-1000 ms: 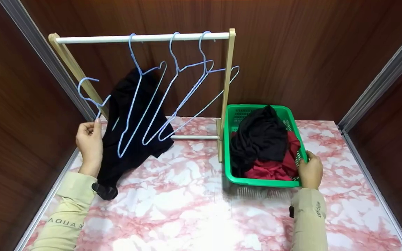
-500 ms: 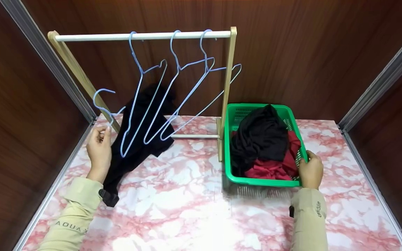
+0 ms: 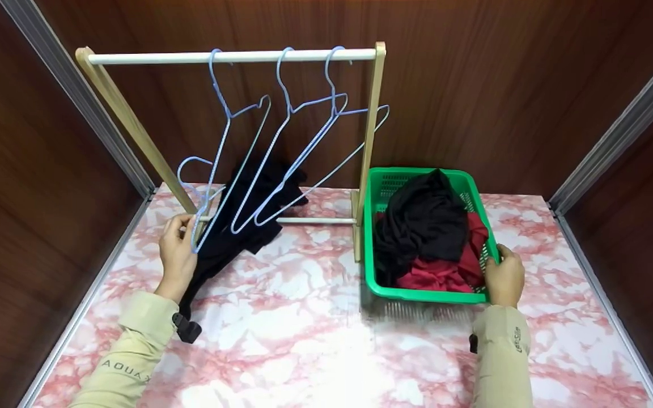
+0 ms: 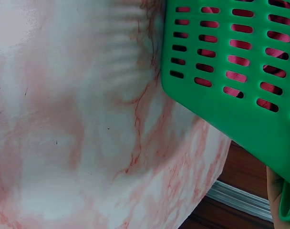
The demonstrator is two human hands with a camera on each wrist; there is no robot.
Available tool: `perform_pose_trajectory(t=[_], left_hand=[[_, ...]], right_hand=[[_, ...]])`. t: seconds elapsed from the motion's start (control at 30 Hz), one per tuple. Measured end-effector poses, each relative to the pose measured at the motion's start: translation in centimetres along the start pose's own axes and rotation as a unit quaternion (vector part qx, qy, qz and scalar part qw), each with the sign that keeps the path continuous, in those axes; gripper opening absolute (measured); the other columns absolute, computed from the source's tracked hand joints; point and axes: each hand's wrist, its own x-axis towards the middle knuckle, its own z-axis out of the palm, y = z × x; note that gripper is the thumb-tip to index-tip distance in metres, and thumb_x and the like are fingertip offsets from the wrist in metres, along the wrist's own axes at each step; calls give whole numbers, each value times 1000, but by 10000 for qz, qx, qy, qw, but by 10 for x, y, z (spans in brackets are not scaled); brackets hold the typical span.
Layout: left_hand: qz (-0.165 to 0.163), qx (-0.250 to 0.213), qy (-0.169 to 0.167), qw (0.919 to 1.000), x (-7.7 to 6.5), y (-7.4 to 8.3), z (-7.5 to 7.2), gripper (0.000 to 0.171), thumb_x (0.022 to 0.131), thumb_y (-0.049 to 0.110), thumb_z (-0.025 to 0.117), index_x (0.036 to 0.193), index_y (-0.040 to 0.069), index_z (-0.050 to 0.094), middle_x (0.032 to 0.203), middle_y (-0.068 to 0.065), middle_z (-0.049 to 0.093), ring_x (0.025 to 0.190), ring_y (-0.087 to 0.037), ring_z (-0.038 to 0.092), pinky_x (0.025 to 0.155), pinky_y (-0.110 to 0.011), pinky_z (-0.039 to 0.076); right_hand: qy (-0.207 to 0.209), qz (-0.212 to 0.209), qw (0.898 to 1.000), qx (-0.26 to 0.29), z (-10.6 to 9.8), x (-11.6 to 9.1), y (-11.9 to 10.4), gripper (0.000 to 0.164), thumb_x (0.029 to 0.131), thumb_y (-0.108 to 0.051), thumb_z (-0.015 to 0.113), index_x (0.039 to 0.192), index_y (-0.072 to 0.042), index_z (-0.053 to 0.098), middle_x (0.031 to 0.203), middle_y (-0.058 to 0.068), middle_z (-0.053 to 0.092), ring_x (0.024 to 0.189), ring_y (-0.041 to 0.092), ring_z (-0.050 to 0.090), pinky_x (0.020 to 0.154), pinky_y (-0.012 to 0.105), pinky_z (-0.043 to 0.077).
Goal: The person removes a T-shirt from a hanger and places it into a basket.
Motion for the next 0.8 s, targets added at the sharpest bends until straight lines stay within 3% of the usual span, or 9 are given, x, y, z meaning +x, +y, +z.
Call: perform_pose_trajectory(t=[0.27, 0.47, 0.57, 0.7, 0.8], left_hand=[[423, 60, 114, 9990, -5, -1, 6, 18, 94, 24, 57, 95, 7, 64, 89, -11, 60, 82, -27, 57, 75, -43, 45], [785, 344, 333, 9958, -7, -1, 9, 18, 92, 21, 60, 103, 12, 70, 92, -9, 66, 96, -28, 58, 84, -40, 43], [740, 377, 301, 9961, -7, -1, 10, 18, 91, 22, 60, 104, 14, 71, 97, -7, 68, 103, -28, 57, 87, -39, 43], [499, 322, 94, 9982, -7, 1, 10, 19, 93, 22, 58, 105, 14, 70, 99, -7, 67, 106, -27, 55, 88, -38, 42], [350, 281, -42, 9990, -7, 2, 9, 19, 94, 21, 57, 107, 15, 69, 102, -8, 67, 108, -27, 54, 89, -39, 42]], right_hand=[[21, 65, 10000, 38, -1, 0, -1, 45, 93, -7, 46, 135, 8, 44, 132, 31, 50, 115, 42, 52, 84, 40, 42], [6, 78, 10000, 5, 0, 0, -2, 45, 93, -8, 46, 135, 8, 44, 131, 32, 50, 113, 42, 52, 86, 43, 42], [-23, 112, 9999, 6, -2, 1, -2, 45, 93, -9, 48, 135, 6, 45, 132, 31, 50, 115, 41, 52, 85, 38, 43], [-172, 110, 9997, -101, -5, 3, -3, 45, 92, -10, 51, 134, 5, 47, 130, 32, 52, 108, 38, 53, 70, 21, 38], [-235, 87, 9995, -200, -7, 4, -4, 45, 92, -11, 51, 133, 7, 47, 127, 34, 52, 105, 40, 54, 67, 21, 38]])
